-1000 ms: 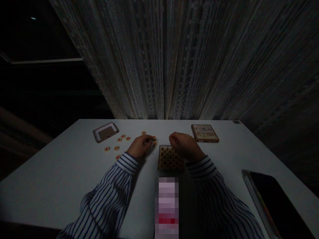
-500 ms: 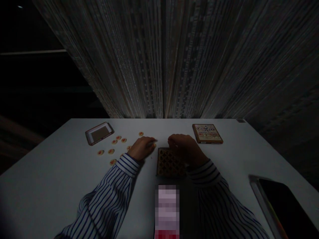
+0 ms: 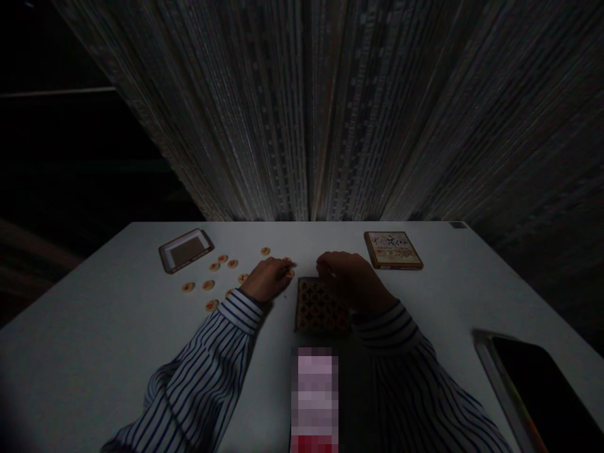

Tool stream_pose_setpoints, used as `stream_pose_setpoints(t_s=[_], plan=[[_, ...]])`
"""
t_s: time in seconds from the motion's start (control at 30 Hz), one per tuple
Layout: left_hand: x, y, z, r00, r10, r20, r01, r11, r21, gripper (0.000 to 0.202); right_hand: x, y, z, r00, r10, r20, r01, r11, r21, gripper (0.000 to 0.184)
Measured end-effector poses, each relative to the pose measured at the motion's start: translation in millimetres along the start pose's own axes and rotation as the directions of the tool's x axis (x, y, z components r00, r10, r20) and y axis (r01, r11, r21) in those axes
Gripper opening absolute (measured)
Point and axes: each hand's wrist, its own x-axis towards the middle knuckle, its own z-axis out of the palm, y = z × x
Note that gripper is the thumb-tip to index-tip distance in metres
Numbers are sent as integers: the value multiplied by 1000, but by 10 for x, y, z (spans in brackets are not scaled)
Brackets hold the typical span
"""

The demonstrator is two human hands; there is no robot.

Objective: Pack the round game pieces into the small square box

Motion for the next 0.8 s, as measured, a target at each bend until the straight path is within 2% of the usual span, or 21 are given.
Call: stream_pose_setpoints(t_s=[0.33,0.6,0.8], plan=[[6,-43,49,1000,13,-28,-13,1000,-11,31,-12,-19,-17,1000,19,4,-19,1000,-6,17],[6,-59,-18,977,30,-213,-45,997,-64,28,-15,-4,-51,1000,12,-5,-12,1000,-2,17],[-15,-33,-118,952,28,-305,-49,997,-60,32,-21,2,-75,1000,1,2,-1,1000,-23,18]])
